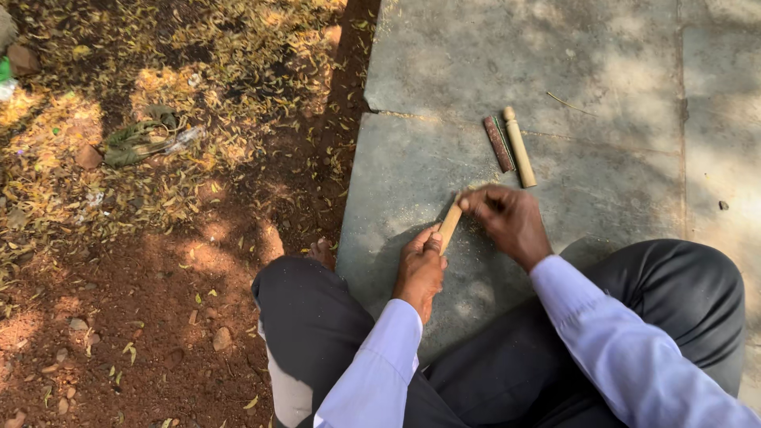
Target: The person sits on a concrete surface and uses a sanding block to smooth a small wooden dowel. They rotate the dowel and sand different sections, then set it down and pick up another dowel to continue the process.
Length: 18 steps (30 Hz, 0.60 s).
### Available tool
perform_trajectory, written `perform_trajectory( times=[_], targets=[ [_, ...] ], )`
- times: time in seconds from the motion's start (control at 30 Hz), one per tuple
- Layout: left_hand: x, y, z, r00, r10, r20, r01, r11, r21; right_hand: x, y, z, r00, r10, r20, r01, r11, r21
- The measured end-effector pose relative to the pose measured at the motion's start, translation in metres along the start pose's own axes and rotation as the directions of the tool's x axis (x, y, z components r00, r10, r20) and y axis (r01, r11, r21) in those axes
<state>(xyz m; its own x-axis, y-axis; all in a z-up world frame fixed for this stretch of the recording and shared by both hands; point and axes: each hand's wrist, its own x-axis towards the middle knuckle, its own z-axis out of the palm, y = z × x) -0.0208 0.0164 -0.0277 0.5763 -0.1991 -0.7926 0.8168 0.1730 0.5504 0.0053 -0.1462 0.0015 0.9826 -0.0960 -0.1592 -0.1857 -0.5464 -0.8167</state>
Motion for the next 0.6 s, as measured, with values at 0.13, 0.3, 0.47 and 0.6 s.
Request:
perform_trajectory(
  times=[0.13,0.3,0.47,0.6],
  targets=[
    [-0.005,0.003,-0.002,0.999,-0.054,-0.004,0.054,0.998,-0.008,-0.004,-0.005,0.007,0.998,-0.033,0.057,0.034,0.999,-0.018],
    [-0.004,0.005,-0.007,0.999,0.03,0.017,-0.03,1.0,-0.008,-0.002,0.006,0.018,0.992,0.123,0.035,-0.115,0.976,-0.186],
    [-0.007,0.012,-0.004,1.0,-0.015,-0.024,0.015,1.0,0.01,0.0,0.008,0.012,0.999,-0.046,0.007,0.047,0.986,-0.162],
    [-0.003,0.009,-0.005,1.0,-0.014,-0.027,0.015,1.0,0.02,-0.003,-0.002,0.019,0.986,-0.164,0.038,0.165,0.985,-0.052]
  ],
)
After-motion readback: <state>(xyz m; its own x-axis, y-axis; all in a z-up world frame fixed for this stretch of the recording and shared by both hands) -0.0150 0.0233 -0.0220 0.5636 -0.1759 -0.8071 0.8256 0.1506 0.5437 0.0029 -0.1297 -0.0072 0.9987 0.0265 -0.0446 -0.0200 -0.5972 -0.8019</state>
